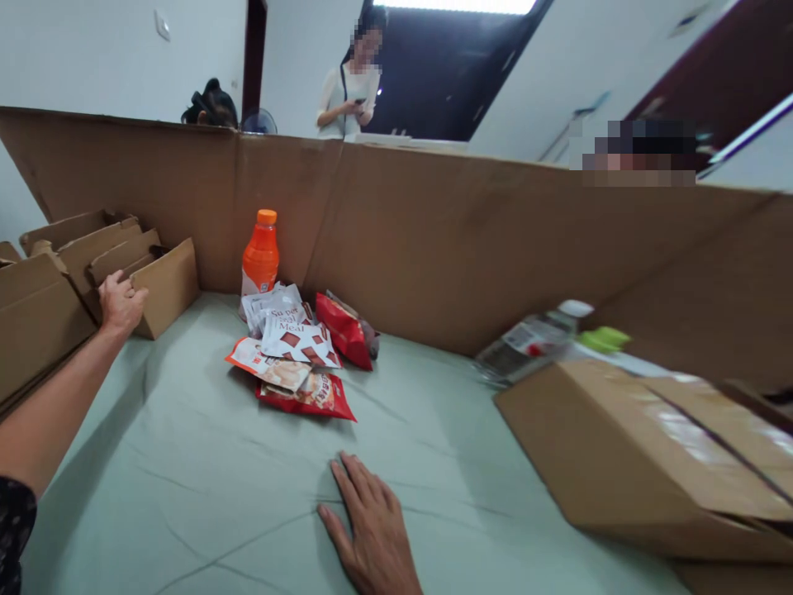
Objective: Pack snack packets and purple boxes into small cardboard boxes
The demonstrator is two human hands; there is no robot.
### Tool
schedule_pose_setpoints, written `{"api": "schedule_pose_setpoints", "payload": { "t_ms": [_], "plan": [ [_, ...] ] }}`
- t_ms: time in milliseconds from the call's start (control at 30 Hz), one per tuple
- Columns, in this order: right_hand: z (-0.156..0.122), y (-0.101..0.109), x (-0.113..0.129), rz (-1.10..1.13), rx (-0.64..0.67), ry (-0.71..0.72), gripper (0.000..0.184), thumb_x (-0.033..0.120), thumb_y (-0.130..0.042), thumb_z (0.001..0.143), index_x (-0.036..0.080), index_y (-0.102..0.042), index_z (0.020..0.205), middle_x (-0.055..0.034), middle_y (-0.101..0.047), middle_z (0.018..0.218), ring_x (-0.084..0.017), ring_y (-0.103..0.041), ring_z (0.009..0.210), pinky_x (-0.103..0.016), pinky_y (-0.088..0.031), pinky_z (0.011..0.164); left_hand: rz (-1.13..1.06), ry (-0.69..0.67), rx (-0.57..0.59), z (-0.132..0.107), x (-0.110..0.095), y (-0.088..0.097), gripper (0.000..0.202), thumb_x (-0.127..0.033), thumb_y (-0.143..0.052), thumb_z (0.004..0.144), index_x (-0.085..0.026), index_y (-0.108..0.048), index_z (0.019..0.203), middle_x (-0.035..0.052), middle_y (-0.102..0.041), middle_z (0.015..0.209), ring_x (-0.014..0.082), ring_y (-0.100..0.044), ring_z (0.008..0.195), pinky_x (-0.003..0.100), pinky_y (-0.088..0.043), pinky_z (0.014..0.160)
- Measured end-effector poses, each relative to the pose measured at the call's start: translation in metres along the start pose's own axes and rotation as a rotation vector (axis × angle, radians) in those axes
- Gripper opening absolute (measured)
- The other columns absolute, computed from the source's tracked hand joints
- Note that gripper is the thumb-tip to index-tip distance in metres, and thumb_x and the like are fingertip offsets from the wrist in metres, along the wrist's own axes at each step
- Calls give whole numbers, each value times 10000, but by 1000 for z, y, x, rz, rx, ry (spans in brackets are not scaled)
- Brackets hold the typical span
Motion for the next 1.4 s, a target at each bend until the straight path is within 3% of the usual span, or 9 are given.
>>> {"api": "schedule_pose_setpoints", "payload": {
  "t_ms": [167,267,400,533,733,833,967,1233,1400],
  "plan": [
    [2,-4,-4,78,45,-71,458,396,-505,995,192,-611,1391,-146,-609,1461,-314,-585,1309,-486,-471,1031,-65,43,-24,-70,22,52,216,-262,-655,913,-149,-709,1090,116,-523,1529,344,-415,1463,578,-258,1246],
    [3,-9,-8,127,88,-126,455,407,-507,991,208,-629,1381,-144,-603,1470,-323,-568,1335,-520,-469,1052,-175,51,26,-123,30,86,213,-339,-626,808,-172,-711,909,91,-587,1487,368,-550,1362,512,-384,1210],
    [5,-12,-21,322,125,-237,471,467,-490,989,211,-662,1345,-159,-609,1460,-340,-573,1338,-576,-468,1075,-284,61,143,-183,32,112,310,-465,-701,754,-248,-730,973,9,-582,1509,387,-538,1384,546,-408,1189],
    [5,7,-28,684,110,-380,644,621,-498,958,240,-551,1474,-159,-550,1520,-344,-536,1385,-579,-459,1110,-357,-54,353,-227,-3,118,289,-531,-725,813,-247,-776,803,47,-573,1519,372,-549,1385,485,-450,1149],
    [13,77,33,1018,162,-150,1117,862,-576,766,275,-227,1650,-158,-331,1666,-380,-386,1491,-569,-397,1174,-300,-335,548,-270,-61,134,189,-401,-627,930,-308,-787,886,28,-682,1396,271,-668,1265,336,-554,1018],
    [1,91,53,998,240,-84,1142,853,-589,758,294,-169,1661,-153,-341,1660,-378,-402,1478,-555,-421,1157,-291,-363,569,-286,-55,135,189,-357,-574,958,-302,-755,960,53,-667,1413,273,-681,1242,364,-578,1001],
    [-16,95,40,1028,178,-165,862,726,-464,940,351,-165,1656,-118,-361,1654,-331,-466,1444,-500,-491,1102,-303,-450,602,-309,-55,126,199,-266,-556,956,-332,-727,1035,44,-593,1492,274,-627,1303,415,-578,1020],
    [-19,89,16,1204,219,-342,731,661,-521,940,338,-402,1586,-115,-458,1603,-337,-490,1428,-460,-492,1102,-375,-567,625,-325,-90,101,165,-303,-576,990,-334,-693,1102,32,-416,1622,323,-368,1495,517,-482,1123],
    [-1,86,-17,1083,232,-400,681,651,-616,889,262,-609,1448,-161,-604,1466,-349,-643,1267,-468,-556,1024,-461,-580,566,-330,-97,93,259,-409,-406,1057,-314,-635,1134,72,-506,1541,307,-373,1487,504,-458,1128]
  ]
}}
Point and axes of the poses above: each hand's wrist, its own z-axis towards the middle knuckle, its own y-axis out of the back of the hand, x = y × z, the point moved 10 cm from there along z, towards the middle knuckle
